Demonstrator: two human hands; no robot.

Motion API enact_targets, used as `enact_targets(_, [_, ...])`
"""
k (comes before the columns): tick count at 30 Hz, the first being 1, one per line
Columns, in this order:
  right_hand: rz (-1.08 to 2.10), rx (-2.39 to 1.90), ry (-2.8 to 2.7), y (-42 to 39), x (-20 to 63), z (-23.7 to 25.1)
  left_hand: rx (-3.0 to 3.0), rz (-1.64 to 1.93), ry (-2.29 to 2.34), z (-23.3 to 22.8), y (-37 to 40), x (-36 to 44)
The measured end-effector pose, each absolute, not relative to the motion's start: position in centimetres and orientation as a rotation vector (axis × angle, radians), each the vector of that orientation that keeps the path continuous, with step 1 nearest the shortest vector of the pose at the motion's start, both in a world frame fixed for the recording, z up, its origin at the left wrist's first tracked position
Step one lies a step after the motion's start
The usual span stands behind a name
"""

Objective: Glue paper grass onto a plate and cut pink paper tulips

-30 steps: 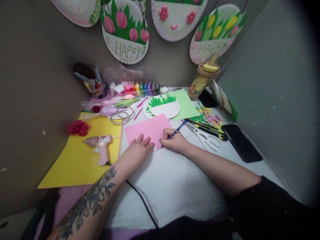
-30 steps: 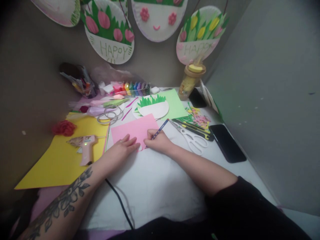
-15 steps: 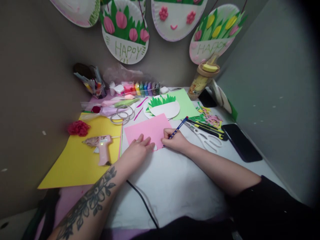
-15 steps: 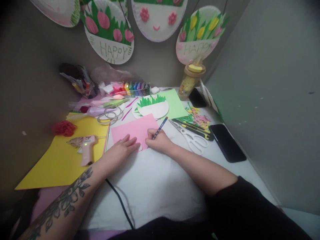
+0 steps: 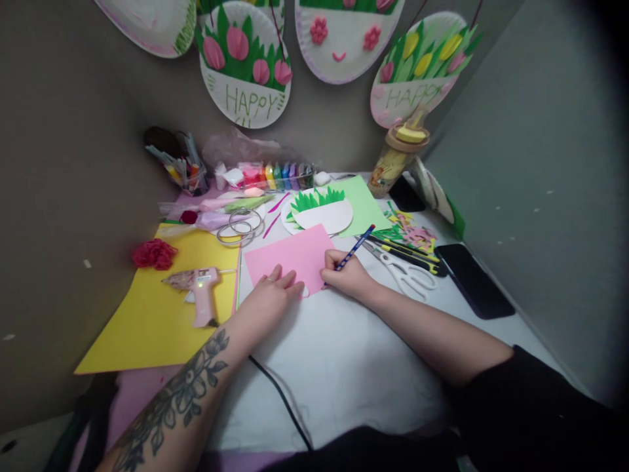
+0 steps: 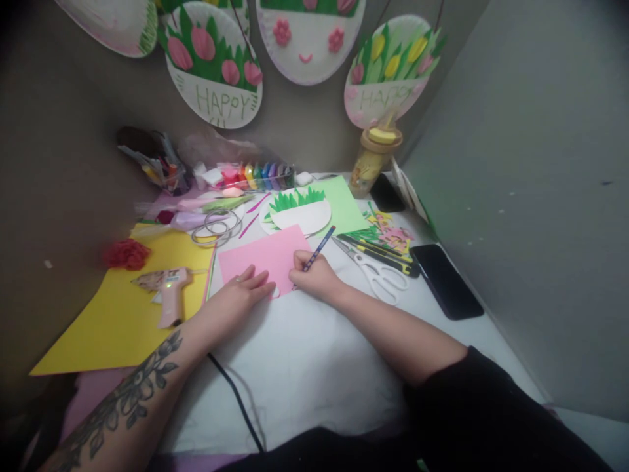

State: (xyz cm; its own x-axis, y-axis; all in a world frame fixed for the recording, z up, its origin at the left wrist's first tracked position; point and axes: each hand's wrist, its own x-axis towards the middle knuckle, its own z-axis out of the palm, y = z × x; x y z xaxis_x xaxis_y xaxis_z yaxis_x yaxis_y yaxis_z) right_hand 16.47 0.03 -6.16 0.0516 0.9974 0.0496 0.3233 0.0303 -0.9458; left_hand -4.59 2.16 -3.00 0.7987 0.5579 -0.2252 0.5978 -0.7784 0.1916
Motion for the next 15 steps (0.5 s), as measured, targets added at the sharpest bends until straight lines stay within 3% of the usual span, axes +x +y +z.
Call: enact_targets(15, [0.861,-1.530,-1.367,-0.05,16.75,-6.36,2.741,-0.237,0.885,-2.72,2.09,-4.54])
